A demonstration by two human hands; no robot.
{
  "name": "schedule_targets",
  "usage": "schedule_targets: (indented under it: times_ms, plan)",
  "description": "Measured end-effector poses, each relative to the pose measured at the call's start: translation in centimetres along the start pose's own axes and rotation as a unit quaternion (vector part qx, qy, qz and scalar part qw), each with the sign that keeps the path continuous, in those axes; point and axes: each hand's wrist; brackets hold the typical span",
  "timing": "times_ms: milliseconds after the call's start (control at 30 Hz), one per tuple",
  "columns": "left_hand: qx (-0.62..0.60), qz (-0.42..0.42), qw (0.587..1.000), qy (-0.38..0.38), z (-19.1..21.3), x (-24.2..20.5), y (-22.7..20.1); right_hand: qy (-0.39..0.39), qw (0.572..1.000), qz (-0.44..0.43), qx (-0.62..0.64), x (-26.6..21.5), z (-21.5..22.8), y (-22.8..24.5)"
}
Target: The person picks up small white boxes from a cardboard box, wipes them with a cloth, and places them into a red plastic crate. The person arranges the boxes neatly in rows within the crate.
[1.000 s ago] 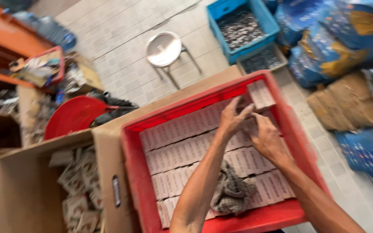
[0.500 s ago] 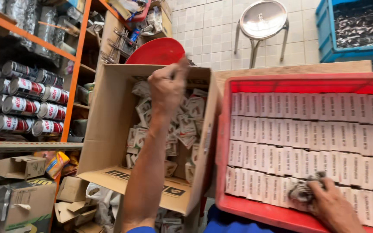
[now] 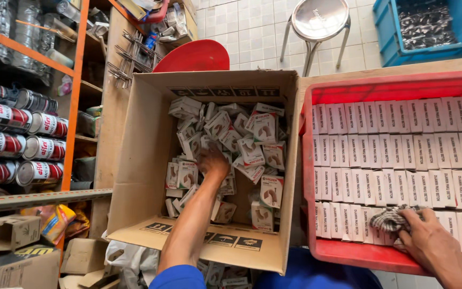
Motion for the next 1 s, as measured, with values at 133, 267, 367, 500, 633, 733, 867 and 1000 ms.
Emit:
schedule_targets:
  times_ms: [133, 267, 367, 500, 633, 733, 867, 1000]
  plan:
    - [-0.07, -0.122, 0.933, 0.33, 0.5, 1.1, 0.4, -0.014, 1.0, -0.009, 0.023, 0.0, -0.4, -0.3]
    - [0.101, -0.304, 0.786, 0.529, 2.5, 3.6, -0.2, -0.02, 0.999, -0.003, 0.042, -0.2, -0.5, -0.3]
    - [0.122, -0.351, 0.762, 0.53, 3.2, 5.5, -0.2, -0.019, 0.999, -0.007, 0.05, -0.2, -0.2, 0.0]
    - [-0.072, 0.103, 0.96, 0.25, 1.6, 4.6, -0.7, -0.039, 0.996, -0.004, 0.077, -0.3, -0.6, -0.4]
    - [-0.121, 0.142, 0.976, 0.112, 0.0, 3.6, -1.1, -0.039, 0.995, -0.005, 0.089, -0.1, -0.9, -0.7]
    - [-0.134, 0.127, 0.961, 0.206, -0.9, 3.5, -0.4, -0.05, 0.994, 0.001, 0.097, -0.3, -1.0, -0.8]
    - [-0.257, 0.05, 0.871, 0.416, -0.3, 4.6, 2.4, -0.047, 0.995, 0.008, 0.089, -0.1, -1.0, -1.2]
    - [-0.194, -0.187, 0.741, 0.616, 3.3, 6.7, 9.1, -0.027, 0.997, 0.002, 0.072, -0.2, -0.4, -0.4]
Point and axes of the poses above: each hand's wrist, its own x-axis towards the middle knuckle, its own z-axis out of the back of the hand, y = z × x, and after that the axes turned 14 degrees about x, right-handed
